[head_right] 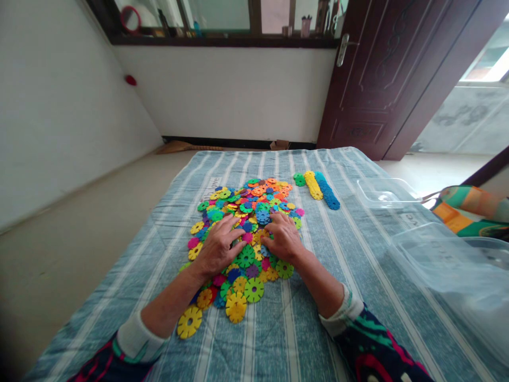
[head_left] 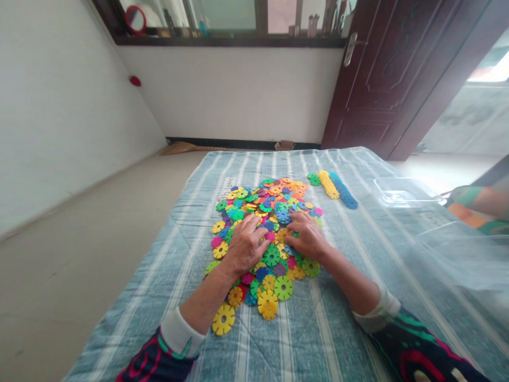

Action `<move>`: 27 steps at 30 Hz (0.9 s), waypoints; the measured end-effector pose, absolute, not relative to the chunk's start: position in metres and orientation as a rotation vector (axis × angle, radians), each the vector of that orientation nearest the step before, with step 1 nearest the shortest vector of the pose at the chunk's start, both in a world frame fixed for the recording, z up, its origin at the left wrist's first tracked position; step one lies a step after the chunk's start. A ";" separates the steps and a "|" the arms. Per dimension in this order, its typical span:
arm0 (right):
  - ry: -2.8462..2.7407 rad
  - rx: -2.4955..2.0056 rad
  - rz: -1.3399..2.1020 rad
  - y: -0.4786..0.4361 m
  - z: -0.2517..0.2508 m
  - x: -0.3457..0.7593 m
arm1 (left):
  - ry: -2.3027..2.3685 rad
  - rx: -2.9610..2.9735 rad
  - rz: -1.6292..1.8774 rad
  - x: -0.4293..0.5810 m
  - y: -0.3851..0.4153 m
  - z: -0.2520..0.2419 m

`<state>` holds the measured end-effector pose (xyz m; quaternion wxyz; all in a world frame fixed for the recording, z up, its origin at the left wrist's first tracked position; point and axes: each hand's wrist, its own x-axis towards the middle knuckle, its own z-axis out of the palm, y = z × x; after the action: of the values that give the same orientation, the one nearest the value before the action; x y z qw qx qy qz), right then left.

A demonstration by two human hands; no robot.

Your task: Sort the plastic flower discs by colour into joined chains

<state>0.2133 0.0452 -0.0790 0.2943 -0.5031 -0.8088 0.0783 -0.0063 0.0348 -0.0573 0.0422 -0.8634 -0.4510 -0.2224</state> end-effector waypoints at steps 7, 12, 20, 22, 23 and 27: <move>-1.954 -1.230 0.400 0.063 -0.072 0.226 | -1.290 -2.628 -0.766 -0.011 0.043 -0.066; -1.815 -1.519 0.116 0.098 -0.060 0.302 | -1.239 -2.638 -0.822 -0.015 0.049 -0.072; -1.958 -1.864 -0.147 0.140 -0.055 0.374 | -1.238 -2.656 -0.850 -0.015 0.048 -0.070; -2.014 -1.884 -0.147 0.145 -0.055 0.375 | -1.230 -2.655 -0.830 -0.015 0.048 -0.070; -2.042 -1.891 -0.147 0.148 -0.055 0.375 | -1.226 -2.655 -0.823 -0.016 0.048 -0.070; -2.145 -1.921 -0.148 0.156 -0.053 0.375 | -1.235 -2.661 -0.836 -0.016 0.049 -0.070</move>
<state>0.3748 0.1563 -0.0532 0.1288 -0.6607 -0.7378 -0.0508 -0.0165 0.0486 -0.0704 0.0459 -0.8715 -0.4044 -0.2738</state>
